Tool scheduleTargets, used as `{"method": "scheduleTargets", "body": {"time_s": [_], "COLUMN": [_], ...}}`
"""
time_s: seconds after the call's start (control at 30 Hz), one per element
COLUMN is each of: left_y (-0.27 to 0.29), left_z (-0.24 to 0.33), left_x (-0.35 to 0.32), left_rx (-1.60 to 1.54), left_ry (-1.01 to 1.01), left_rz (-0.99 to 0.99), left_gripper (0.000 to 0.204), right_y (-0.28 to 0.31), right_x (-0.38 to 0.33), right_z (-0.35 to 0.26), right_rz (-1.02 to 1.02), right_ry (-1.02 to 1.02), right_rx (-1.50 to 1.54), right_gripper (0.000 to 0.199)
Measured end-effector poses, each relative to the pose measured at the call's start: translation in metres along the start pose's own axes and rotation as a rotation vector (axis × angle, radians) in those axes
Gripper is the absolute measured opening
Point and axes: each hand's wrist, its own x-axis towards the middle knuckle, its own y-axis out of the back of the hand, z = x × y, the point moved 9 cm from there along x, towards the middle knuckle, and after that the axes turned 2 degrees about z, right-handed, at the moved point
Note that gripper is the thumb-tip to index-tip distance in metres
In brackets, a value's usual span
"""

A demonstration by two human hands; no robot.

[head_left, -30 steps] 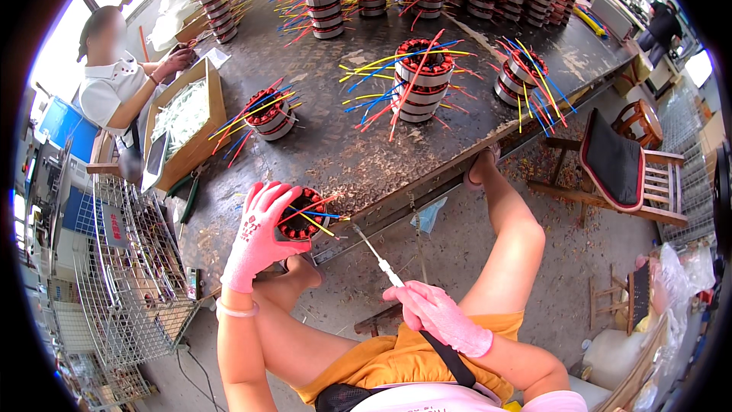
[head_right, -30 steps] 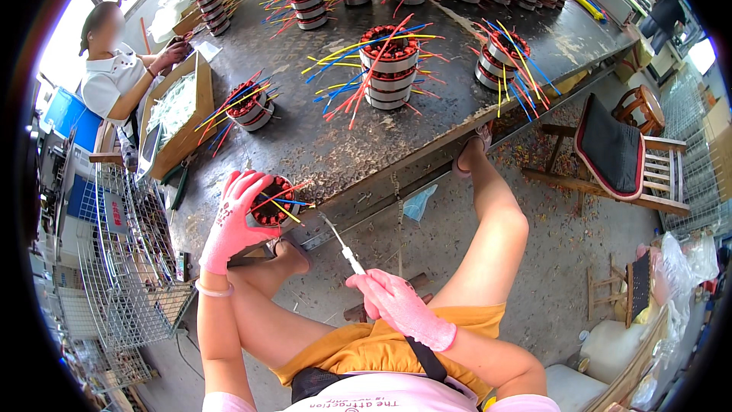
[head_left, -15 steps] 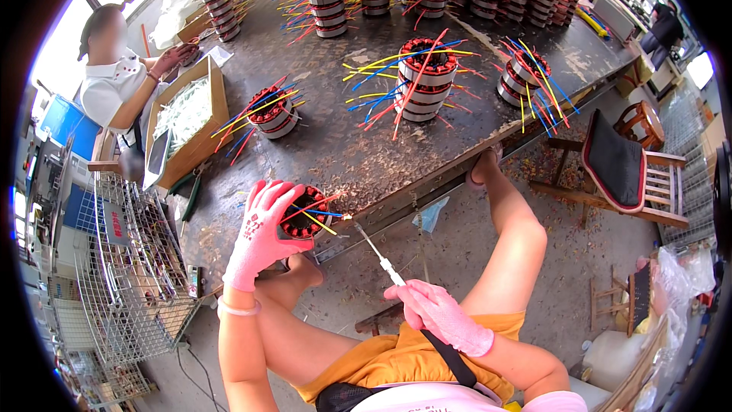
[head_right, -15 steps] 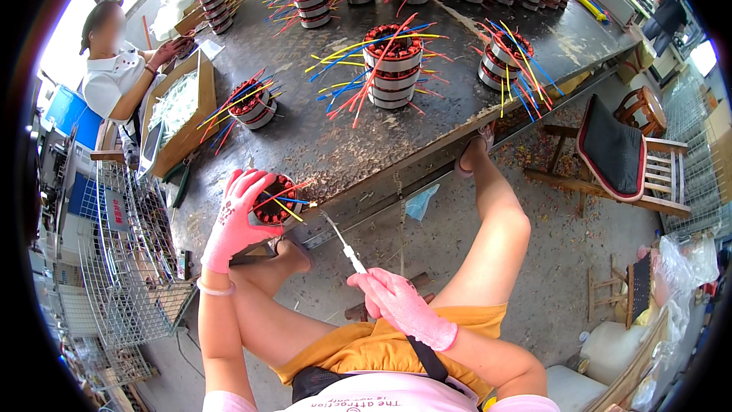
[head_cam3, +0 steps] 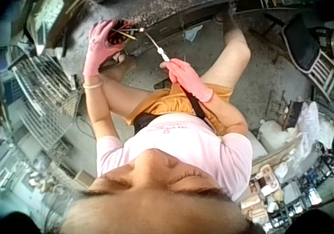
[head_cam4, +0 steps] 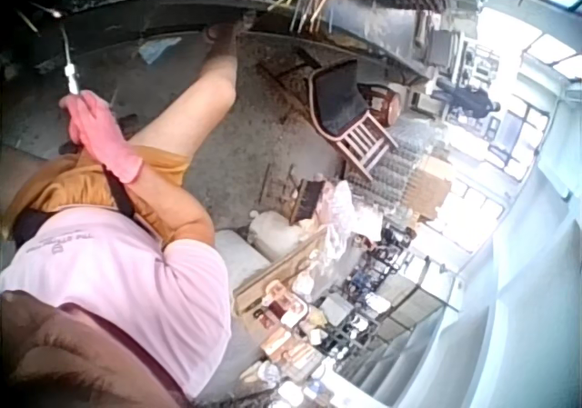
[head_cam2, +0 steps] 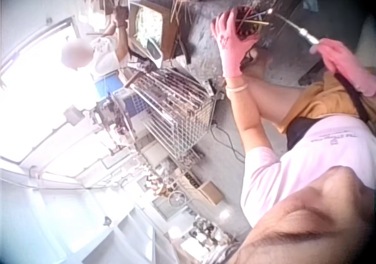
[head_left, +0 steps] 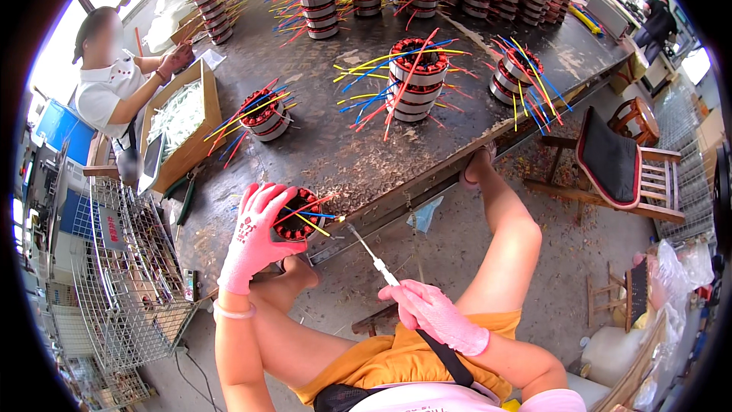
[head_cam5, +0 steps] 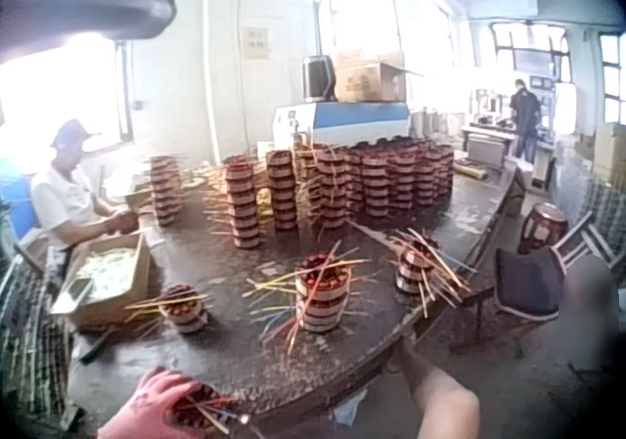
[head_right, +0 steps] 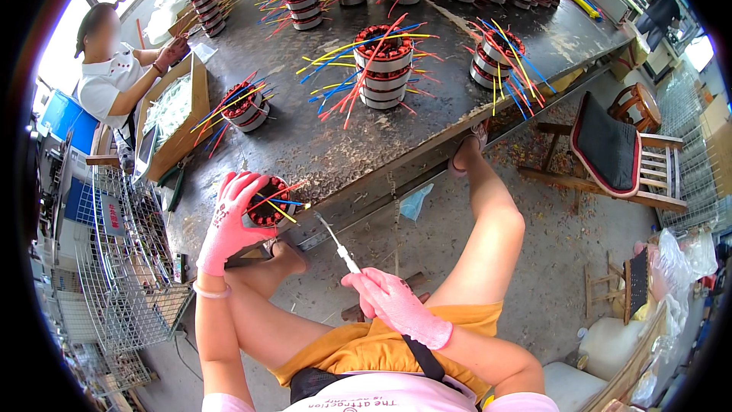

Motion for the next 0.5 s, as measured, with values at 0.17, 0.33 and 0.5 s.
{"method": "scheduleTargets", "body": {"time_s": [0.17, 0.33, 0.5], "left_y": [-0.0002, 0.0008, 0.0002], "left_z": [0.001, 0.0008, 0.0018], "left_x": [0.0007, -0.0002, 0.0003], "left_rx": [0.008, -0.001, -0.002], "left_ry": [0.0, 0.001, 0.0], "left_rz": [-0.008, -0.008, -0.004], "left_gripper": [0.086, 0.086, 0.086], "right_y": [-0.0007, -0.0022, -0.0011], "right_x": [-0.001, -0.0036, 0.0003], "right_z": [-0.0036, -0.0067, -0.0017], "right_rz": [-0.013, 0.003, -0.011], "right_ry": [0.099, -0.011, 0.044], "right_rx": [-0.017, -0.051, 0.019], "right_gripper": [0.039, 0.039, 0.038]}}
